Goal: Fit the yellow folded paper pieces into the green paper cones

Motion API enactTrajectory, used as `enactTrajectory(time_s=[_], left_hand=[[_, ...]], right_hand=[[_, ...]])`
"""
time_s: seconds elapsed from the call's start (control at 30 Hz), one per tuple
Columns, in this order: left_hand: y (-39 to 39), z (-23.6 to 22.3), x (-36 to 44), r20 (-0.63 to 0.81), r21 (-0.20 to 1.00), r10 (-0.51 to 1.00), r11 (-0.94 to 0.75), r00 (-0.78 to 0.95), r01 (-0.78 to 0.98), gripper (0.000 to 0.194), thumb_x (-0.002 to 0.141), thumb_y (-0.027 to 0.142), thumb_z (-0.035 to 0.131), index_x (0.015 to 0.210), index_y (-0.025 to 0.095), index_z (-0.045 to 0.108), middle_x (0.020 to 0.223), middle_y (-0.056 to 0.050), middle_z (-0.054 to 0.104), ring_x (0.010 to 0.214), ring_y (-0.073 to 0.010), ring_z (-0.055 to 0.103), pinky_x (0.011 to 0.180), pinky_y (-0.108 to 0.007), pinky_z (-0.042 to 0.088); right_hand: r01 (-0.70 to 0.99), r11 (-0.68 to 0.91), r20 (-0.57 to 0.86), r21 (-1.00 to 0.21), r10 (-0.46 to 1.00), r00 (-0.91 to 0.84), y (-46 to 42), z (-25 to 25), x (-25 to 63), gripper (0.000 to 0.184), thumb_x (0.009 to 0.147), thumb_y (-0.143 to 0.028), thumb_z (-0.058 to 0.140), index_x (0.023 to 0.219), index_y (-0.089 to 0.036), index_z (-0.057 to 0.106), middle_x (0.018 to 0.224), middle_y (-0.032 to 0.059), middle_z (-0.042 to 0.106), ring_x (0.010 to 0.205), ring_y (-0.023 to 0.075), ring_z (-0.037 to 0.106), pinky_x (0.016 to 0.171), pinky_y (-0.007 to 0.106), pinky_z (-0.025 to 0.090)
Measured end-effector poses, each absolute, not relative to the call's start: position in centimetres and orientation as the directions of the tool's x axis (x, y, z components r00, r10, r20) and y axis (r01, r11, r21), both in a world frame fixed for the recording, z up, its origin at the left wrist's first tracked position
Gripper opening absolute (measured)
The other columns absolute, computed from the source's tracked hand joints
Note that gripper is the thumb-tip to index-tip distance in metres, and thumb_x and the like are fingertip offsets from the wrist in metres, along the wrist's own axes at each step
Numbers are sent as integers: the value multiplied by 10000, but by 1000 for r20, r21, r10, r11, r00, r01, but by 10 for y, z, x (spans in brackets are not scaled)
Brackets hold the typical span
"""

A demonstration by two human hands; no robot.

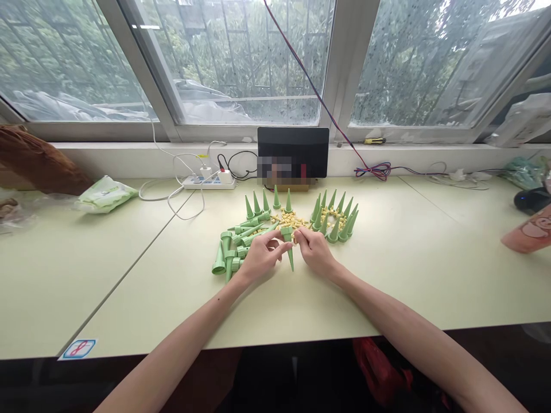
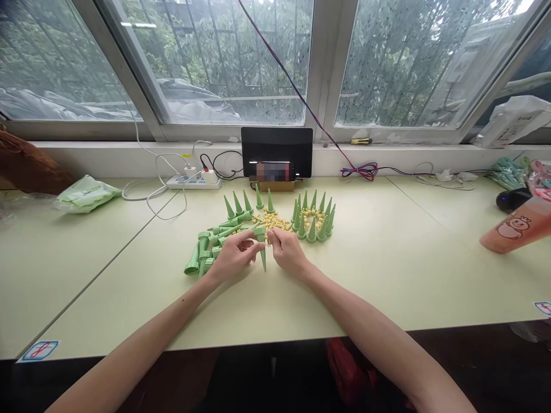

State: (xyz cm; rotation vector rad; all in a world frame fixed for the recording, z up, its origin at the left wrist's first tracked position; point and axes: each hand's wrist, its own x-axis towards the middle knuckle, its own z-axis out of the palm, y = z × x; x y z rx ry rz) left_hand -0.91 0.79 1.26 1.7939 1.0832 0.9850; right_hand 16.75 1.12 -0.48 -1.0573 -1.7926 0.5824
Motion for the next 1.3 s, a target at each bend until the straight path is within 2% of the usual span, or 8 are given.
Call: enactTrajectory(time_s=[0.3, 0.53, 0.6, 0.7, 0.77, 0.83, 1.0, 1.3], left_hand=[[7, 10, -7, 262, 888, 922, -346, 286, 302, 313, 821, 455, 697, 767, 190, 541, 586, 39, 542, 491, -123, 562, 486, -250, 441], [8, 18, -5, 162, 951, 921, -241, 353, 192, 314, 840, 464, 668, 812, 169, 565, 693, 3, 615, 462, -98, 536, 419, -232, 407], [8, 18, -5, 140, 972, 919, -199, 369, 127, 344, 841, 487, 667, 868, 161, 559, 742, -10, 637, 458, -95, 534, 408, -234, 405], [9, 17, -6, 98, 990, 928, -127, 359, 58, 474, 842, 519, 668, 1112, 150, 543, 662, 27, 607, 430, -91, 501, 419, -232, 393], [9, 16, -7, 54, 997, 930, -73, 363, 39, 626, 837, 532, 675, 1285, 140, 477, 589, 64, 561, 405, -84, 462, 430, -231, 384], [9, 16, -7, 10, 999, 925, -24, 380, 33, 729, 824, 544, 687, 1364, 123, 438, 557, 80, 527, 397, -78, 437, 428, -227, 369], [8, 16, -7, -46, 999, 907, 36, 418, 31, 801, 816, 561, 688, 1419, 101, 429, 531, 83, 499, 393, -65, 391, 407, -212, 321], [11, 14, -8, -83, 996, 895, 88, 439, 10, 814, 810, 545, 702, 1417, 73, 433, 527, 79, 490, 401, -53, 342, 384, -203, 242]], right_hand=[[396, 491, 464, -776, 869, -170, 12, -5, 165, 369, 1007, -370, 365, 671, -219, 357, 588, -25, 423, 518, 123, 363, 524, 272, 286], [372, 486, 463, -791, 873, -156, 12, -4, 165, 415, 1004, -432, 390, 652, -213, 375, 578, -29, 407, 525, 118, 351, 519, 269, 283], [355, 487, 459, -798, 873, -167, 11, -2, 165, 421, 1002, -449, 404, 662, -204, 440, 575, -32, 407, 521, 115, 347, 520, 266, 285], [323, 487, 439, -812, 873, -211, 10, 0, 166, 424, 997, -478, 420, 710, -190, 541, 580, -29, 448, 513, 111, 361, 519, 262, 298], [311, 490, 436, -815, 870, -230, 9, 1, 167, 420, 984, -491, 445, 717, -186, 553, 600, -22, 483, 518, 108, 376, 519, 258, 308], [308, 495, 439, -813, 867, -235, 8, 1, 167, 402, 964, -492, 485, 707, -187, 535, 598, -26, 474, 523, 107, 375, 516, 255, 306], [324, 493, 440, -807, 869, -227, 8, 0, 166, 371, 919, -466, 560, 673, -204, 467, 556, -52, 393, 519, 105, 333, 502, 252, 282], [338, 476, 413, -812, 878, -244, 8, -1, 166, 317, 885, -413, 589, 672, -199, 493, 552, -44, 463, 509, 101, 350, 497, 247, 297]])
